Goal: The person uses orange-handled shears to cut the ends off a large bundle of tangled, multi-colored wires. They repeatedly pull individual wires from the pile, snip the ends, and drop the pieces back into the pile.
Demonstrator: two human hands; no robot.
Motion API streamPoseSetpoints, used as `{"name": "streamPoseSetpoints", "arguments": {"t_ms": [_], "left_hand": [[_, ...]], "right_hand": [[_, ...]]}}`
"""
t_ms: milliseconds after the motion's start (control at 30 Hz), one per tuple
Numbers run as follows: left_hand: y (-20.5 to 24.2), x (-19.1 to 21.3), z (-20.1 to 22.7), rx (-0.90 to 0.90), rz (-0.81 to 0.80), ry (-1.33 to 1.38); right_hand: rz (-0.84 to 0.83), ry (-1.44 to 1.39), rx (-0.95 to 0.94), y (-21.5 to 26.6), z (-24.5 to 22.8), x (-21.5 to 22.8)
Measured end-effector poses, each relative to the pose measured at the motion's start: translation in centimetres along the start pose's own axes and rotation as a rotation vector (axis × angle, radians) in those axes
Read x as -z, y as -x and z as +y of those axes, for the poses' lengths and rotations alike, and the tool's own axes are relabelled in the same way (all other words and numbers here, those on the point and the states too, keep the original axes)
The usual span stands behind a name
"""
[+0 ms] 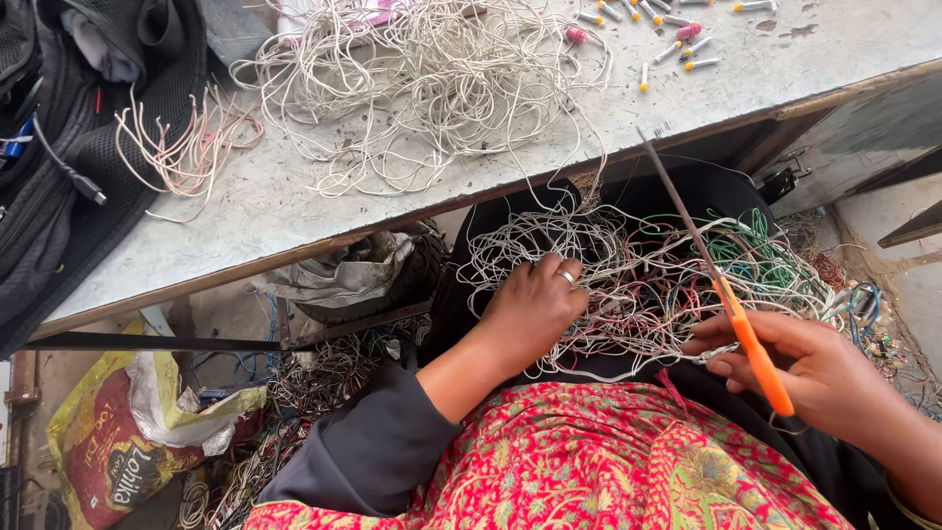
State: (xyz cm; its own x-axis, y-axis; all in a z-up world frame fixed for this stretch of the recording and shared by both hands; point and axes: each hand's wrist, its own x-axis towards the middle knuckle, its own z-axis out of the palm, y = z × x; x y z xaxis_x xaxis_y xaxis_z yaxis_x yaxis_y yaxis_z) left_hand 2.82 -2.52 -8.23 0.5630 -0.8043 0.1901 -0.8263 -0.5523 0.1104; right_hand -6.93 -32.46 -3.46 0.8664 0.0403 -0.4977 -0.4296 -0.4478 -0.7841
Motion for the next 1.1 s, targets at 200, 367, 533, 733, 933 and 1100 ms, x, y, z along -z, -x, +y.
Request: {"name": "streamPoseSetpoints", "arguments": {"t_ms": [200, 367, 533, 733, 933, 1100], "left_hand": [[1.1, 0.6, -1.3, -0.020, 0.219, 0.145], [1.3, 0.3, -1.5, 0.062, 0.208, 0.323], [1.4, 0.3, -1.5, -0.003, 0.221, 0.303], [1.1, 1.0, -1.4, 0.007, 0.271, 0.184], [1.1, 1.4, -1.4, 0.052, 0.162, 0.169], [0.8, 1.1, -1.1, 0.129, 0.006, 0.257]], "right_hand": [[-0.024, -0.122, -0.023, 0.5, 0.6, 0.3], [-0.044, -0.187, 0.008, 0.1, 1.6, 0.2], [-0.064, -0.216, -0.001, -0.6, 2.0, 0.2], [-0.065, -0.199, -0.040, -0.7, 2.3, 0.1], [-0.075, -0.195, -0.052, -0.8, 2.1, 0.0], [-0.089, -0.205, -0.059, -0.8, 2.0, 0.1]]}}
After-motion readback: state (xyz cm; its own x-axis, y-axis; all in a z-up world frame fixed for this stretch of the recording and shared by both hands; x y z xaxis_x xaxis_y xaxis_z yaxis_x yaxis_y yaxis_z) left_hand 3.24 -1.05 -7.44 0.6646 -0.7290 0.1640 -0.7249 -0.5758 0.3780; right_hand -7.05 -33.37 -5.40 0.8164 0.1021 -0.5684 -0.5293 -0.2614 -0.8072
